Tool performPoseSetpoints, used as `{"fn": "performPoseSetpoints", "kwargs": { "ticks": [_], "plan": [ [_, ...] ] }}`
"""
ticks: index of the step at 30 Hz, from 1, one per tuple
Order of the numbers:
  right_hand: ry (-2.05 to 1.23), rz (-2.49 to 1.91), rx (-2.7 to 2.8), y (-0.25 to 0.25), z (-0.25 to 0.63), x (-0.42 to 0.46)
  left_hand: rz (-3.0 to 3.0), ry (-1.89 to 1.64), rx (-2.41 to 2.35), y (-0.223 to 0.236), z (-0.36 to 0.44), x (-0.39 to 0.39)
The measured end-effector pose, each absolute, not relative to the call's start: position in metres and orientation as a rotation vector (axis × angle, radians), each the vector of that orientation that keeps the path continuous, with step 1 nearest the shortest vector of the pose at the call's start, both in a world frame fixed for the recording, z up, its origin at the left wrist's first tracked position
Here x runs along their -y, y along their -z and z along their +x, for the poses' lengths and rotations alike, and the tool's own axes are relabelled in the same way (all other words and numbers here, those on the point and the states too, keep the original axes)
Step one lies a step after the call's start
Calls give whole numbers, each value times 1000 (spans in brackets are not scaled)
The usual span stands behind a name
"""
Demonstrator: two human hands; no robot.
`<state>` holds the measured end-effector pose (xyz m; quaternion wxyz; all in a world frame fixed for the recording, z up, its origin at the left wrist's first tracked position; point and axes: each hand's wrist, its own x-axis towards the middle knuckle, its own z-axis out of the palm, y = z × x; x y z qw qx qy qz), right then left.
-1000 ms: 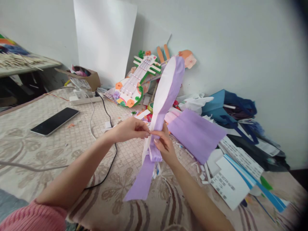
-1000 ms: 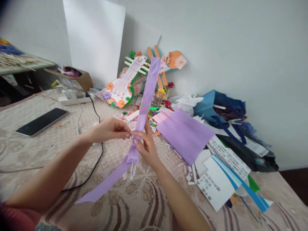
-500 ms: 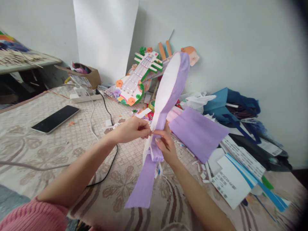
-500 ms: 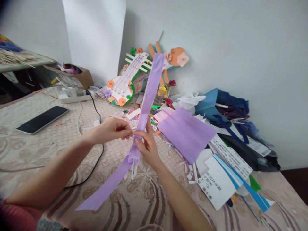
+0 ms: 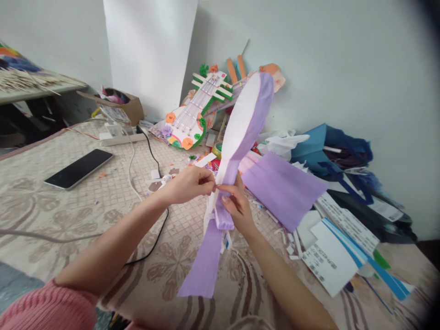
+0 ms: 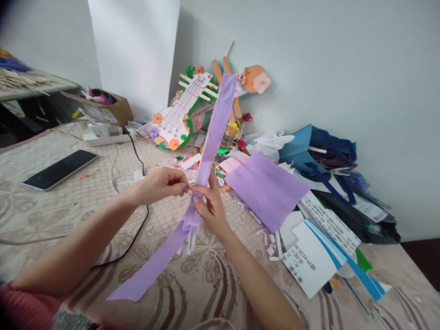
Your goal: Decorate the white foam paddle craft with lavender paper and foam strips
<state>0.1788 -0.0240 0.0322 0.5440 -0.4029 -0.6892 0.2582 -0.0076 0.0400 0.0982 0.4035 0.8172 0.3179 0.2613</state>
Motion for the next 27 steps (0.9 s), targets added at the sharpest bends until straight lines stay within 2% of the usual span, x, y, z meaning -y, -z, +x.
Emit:
{"fn": "performPoseSetpoints", "kwargs": {
  "ticks": [14,27],
  "plan": [
    [-627,-974,1627,-36,181,26,1824,-529,-593,-98,-11,-49],
    [-603,-932,1661,-34,180,24,2235,-634,-738,-106,-14,-40]
  ]
}}
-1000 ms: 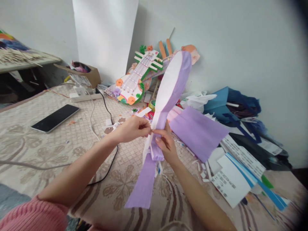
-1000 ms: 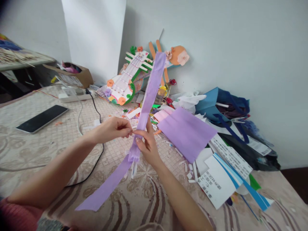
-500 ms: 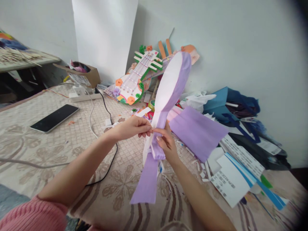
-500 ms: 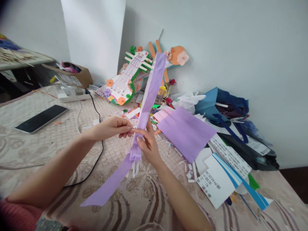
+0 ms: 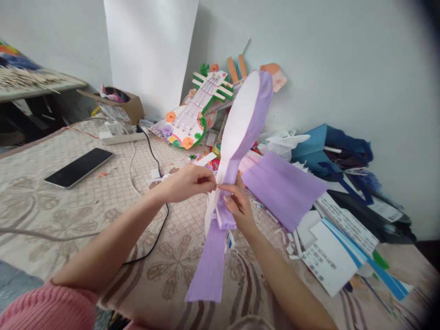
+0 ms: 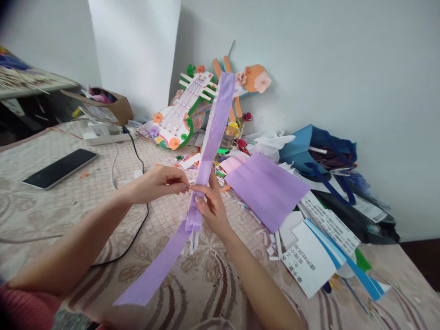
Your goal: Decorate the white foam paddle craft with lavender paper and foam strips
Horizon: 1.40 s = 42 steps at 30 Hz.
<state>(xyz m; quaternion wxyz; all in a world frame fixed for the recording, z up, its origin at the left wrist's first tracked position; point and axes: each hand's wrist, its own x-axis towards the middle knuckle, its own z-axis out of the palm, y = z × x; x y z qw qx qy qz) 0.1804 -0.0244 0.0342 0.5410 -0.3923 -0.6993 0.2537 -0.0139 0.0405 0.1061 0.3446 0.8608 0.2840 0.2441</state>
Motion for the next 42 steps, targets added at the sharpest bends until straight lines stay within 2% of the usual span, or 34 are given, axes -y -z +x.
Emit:
{"fn": "performPoseSetpoints", "kwargs": {
  "ticks": [18,22,32,42],
  "plan": [
    [-548,-942,1704,-32,181,26,2219,-859,-1193,-78,-2,-56],
    [-539,-972,1706,-33,182,24,2157,-955,-1151,-74,-3,-57],
    [-642,-959,1634,-35,183,23,1605,-684,-531,-28,2,-31],
    [-668,-955,1581,-35,181,23,1509,-808,-519,-22,20,-33]
  ]
}}
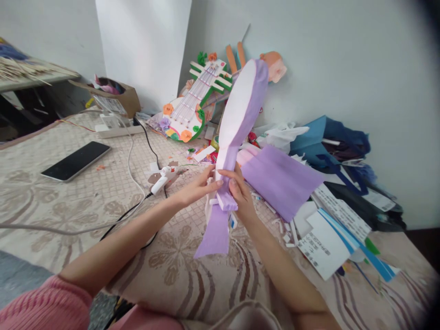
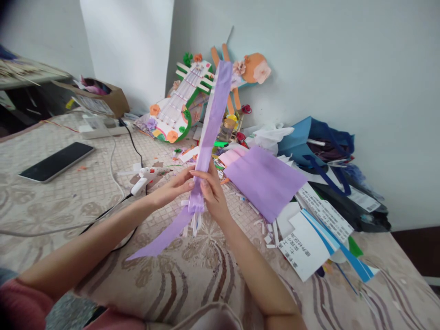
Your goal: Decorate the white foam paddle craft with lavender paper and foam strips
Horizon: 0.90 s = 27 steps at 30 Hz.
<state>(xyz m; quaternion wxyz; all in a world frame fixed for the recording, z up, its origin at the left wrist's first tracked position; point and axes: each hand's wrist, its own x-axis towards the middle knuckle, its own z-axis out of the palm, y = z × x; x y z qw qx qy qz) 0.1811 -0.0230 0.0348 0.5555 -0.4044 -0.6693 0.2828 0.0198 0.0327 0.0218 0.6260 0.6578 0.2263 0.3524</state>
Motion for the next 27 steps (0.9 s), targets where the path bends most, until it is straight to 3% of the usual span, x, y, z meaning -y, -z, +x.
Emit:
{"fn": "performPoseSetpoints", "kwargs": {
  "ticks": [20,27],
  "plan": [
    [-839,-992,1922,-81,197,53,1392,-902,-517,-29,18,-29],
    [-657,-1091,1937,-86,183,64,1404,-924,-550,-33,18,-25]
  ]
}}
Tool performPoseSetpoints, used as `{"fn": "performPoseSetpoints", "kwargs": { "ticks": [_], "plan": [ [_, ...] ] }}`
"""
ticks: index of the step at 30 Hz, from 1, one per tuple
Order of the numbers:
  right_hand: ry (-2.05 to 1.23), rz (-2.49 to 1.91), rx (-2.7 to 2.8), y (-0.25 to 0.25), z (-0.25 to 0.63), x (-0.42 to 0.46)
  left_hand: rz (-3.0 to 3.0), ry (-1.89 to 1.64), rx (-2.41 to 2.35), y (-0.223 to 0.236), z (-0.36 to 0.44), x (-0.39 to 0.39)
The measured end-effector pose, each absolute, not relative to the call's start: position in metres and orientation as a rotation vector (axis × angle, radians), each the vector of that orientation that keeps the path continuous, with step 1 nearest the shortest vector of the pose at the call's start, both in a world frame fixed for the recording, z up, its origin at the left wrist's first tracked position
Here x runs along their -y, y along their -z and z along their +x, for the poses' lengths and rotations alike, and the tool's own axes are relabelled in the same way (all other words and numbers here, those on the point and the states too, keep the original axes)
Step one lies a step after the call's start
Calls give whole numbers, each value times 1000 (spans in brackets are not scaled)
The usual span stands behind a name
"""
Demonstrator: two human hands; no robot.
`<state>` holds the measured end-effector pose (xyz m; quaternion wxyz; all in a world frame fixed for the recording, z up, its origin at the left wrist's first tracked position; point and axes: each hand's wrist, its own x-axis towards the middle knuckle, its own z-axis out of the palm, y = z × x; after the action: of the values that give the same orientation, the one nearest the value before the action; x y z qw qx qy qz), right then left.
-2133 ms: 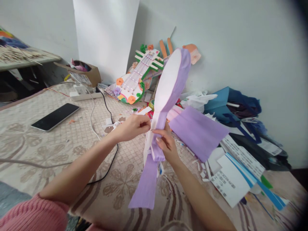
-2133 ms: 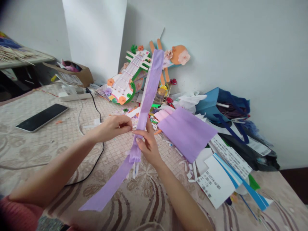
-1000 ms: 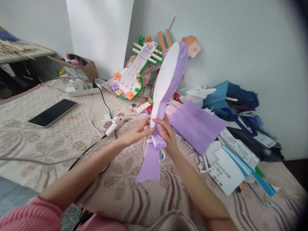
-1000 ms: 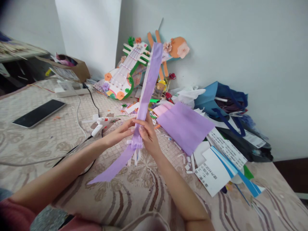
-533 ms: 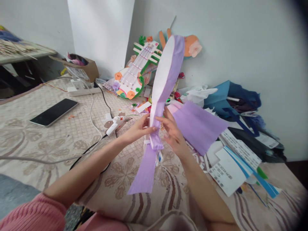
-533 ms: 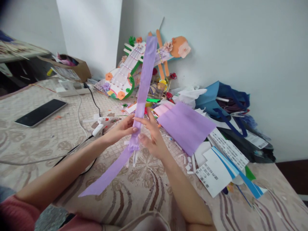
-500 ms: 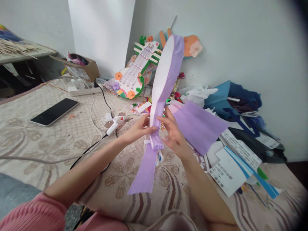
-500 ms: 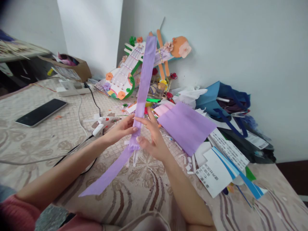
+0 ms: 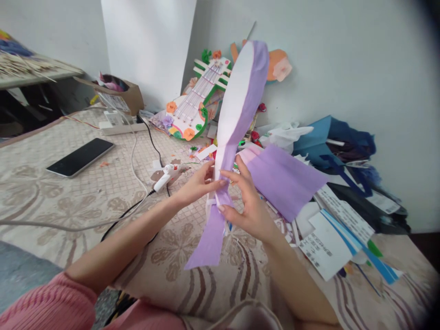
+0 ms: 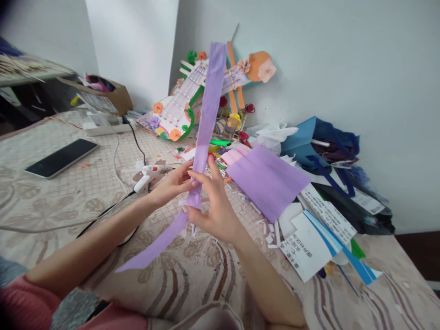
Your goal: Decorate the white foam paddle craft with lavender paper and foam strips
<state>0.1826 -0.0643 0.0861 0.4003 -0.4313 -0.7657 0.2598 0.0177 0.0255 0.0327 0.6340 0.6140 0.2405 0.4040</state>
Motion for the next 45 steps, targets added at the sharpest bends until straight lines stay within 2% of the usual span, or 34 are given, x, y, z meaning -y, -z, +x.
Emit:
{"fn": "performPoseSetpoints", "kwargs": {
  "ticks": [11,18,27,34,42,45],
  "plan": [
    [-661,-1089,1458,-84,212,41,1387,-878,-514,-32,6,-37],
    [-737,-1063,1646,-87,198,53,1307,-880,-507,-41,4,-29],
    [-308,-868,2058,-101,186,69,1274,-883,-509,-44,4,-26],
    [-246,-841,2104,-97,183,70,1275,-885,-494,-50,4,-22],
    [-262,-1021,1769,-83,203,45,1312,-844,-592,-38,3,-31],
    [-396,-1138,1553,-71,216,28,1302,-866,-570,-32,3,-37]
  ]
}}
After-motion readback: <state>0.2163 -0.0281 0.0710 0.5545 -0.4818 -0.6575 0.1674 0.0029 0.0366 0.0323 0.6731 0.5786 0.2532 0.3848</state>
